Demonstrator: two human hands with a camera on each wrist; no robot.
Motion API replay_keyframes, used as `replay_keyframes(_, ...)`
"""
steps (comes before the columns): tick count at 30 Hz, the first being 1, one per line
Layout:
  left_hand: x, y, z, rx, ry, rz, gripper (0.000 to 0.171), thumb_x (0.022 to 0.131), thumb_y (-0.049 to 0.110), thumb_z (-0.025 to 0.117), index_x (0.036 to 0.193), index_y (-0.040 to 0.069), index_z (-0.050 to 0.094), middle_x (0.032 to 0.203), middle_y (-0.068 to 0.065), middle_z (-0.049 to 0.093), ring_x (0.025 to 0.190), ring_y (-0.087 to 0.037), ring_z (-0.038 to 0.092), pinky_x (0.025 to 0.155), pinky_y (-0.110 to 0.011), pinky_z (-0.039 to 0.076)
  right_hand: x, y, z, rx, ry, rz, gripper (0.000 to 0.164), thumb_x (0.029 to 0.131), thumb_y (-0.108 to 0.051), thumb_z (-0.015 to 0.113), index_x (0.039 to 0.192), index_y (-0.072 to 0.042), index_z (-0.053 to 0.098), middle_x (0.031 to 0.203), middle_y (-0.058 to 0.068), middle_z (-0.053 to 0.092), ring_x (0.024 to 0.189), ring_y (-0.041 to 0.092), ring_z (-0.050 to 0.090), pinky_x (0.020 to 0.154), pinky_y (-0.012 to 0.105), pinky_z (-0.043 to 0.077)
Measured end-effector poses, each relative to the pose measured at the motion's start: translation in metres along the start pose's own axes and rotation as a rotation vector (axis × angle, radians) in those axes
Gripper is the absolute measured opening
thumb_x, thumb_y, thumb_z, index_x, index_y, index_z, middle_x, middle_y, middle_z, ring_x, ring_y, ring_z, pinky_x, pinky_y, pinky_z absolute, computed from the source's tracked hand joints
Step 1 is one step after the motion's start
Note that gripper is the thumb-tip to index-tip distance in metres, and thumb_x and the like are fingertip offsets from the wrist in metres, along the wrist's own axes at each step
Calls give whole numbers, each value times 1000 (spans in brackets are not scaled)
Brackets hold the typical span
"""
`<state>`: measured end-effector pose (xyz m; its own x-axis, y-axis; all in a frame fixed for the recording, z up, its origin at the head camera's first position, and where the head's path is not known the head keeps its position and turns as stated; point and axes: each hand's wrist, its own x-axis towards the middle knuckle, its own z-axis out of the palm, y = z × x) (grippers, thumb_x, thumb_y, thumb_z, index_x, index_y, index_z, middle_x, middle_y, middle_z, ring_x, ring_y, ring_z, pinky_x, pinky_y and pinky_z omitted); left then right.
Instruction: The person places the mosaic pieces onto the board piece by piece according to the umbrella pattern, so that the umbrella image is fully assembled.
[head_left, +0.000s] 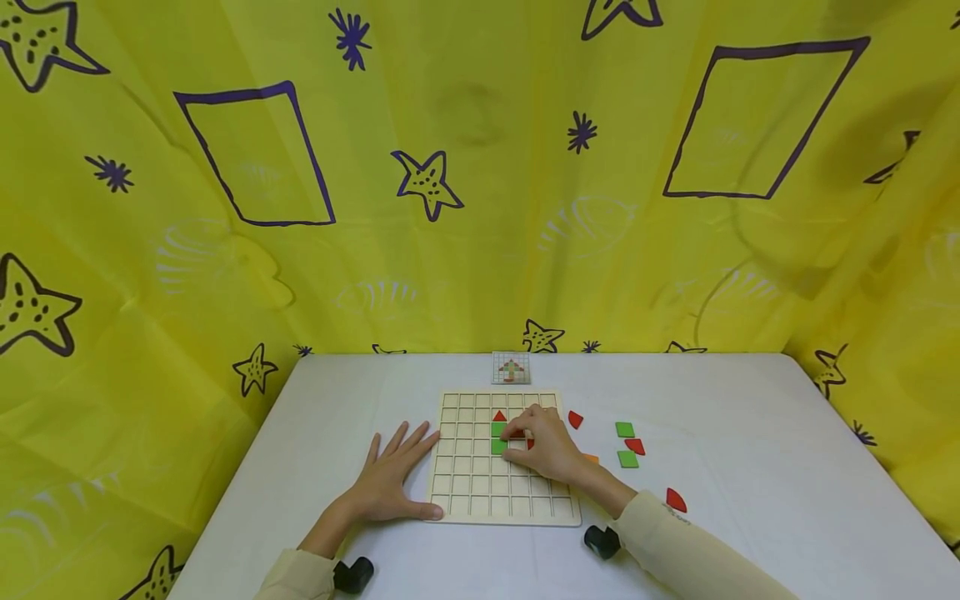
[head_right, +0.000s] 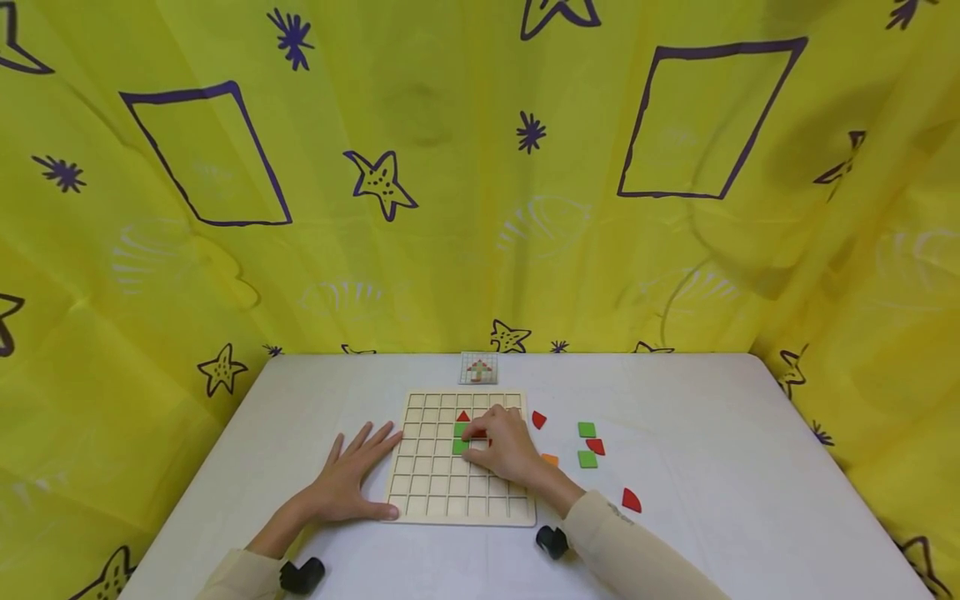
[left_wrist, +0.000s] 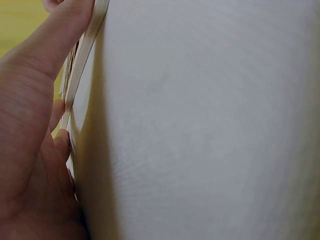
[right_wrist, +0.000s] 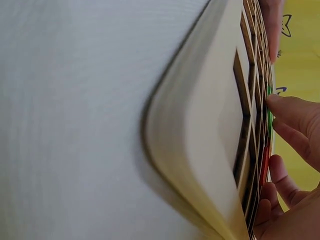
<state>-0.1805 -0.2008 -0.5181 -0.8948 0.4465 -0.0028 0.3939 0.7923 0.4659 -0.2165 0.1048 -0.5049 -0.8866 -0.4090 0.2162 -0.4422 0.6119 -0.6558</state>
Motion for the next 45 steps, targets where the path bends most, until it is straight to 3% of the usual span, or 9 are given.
replay_keyframes(10, 0, -8, 8, -3, 3, -11, 119, 66, 78, 79, 163, 28, 31, 171, 2, 18, 159, -33, 3, 118, -70, -9, -6, 7, -19, 87, -76, 25, 26, 86, -21, 85, 111, -18, 77, 110, 1, 61, 100, 22, 43, 80, 35, 41)
replay_keyframes(14, -1, -6, 6, -5, 13, -6, 118, 66, 77, 79, 163, 28, 32, 171, 1, 20, 158, -35, 5, 118, -71, -8, -10, 14, -33, 55, -83, 15, 31, 86, -23, 85, 115, -17, 76, 115, 0, 61, 105, 22, 45, 82, 36, 43)
replay_keyframes(21, -3, -3, 2, -11, 35, 32, 117, 68, 75, 79, 161, 21, 35, 170, -8, 25, 156, -42, 10, 116, -74, -4, -20, 28, -60, -18, -63, -2, 33, 85, -22, 86, 115, -15, 76, 114, 7, 62, 100, 27, 47, 77, 35, 40)
replay_keyframes(27, -3, -1, 1, -4, 45, 38, 115, 68, 73, 80, 160, 19, 38, 168, -11, 28, 155, -45, 13, 115, -76, -2, -30, 39, -82, -104, -16, 23, 35, 83, -19, 87, 116, -12, 76, 115, 6, 63, 104, 27, 50, 83, 39, 46)
replay_keyframes(36, -1, 1, -3, 18, -29, -14, 116, 70, 73, 80, 163, 22, 33, 171, -5, 20, 157, -39, 5, 117, -73, -6, -46, 62, -108, -107, 37, 24, 40, 84, -19, 87, 120, -12, 73, 118, 8, 63, 106, 33, 54, 85, 47, 49)
replay_keyframes(45, -3, 2, -2, 15, 6, 21, 114, 70, 69, 83, 161, 19, 36, 169, -10, 25, 156, -44, 11, 115, -76, -2, -59, 83, -120, -93, 80, 100, 41, 84, -20, 87, 121, -10, 73, 117, 12, 66, 102, 33, 59, 83, 48, 52)
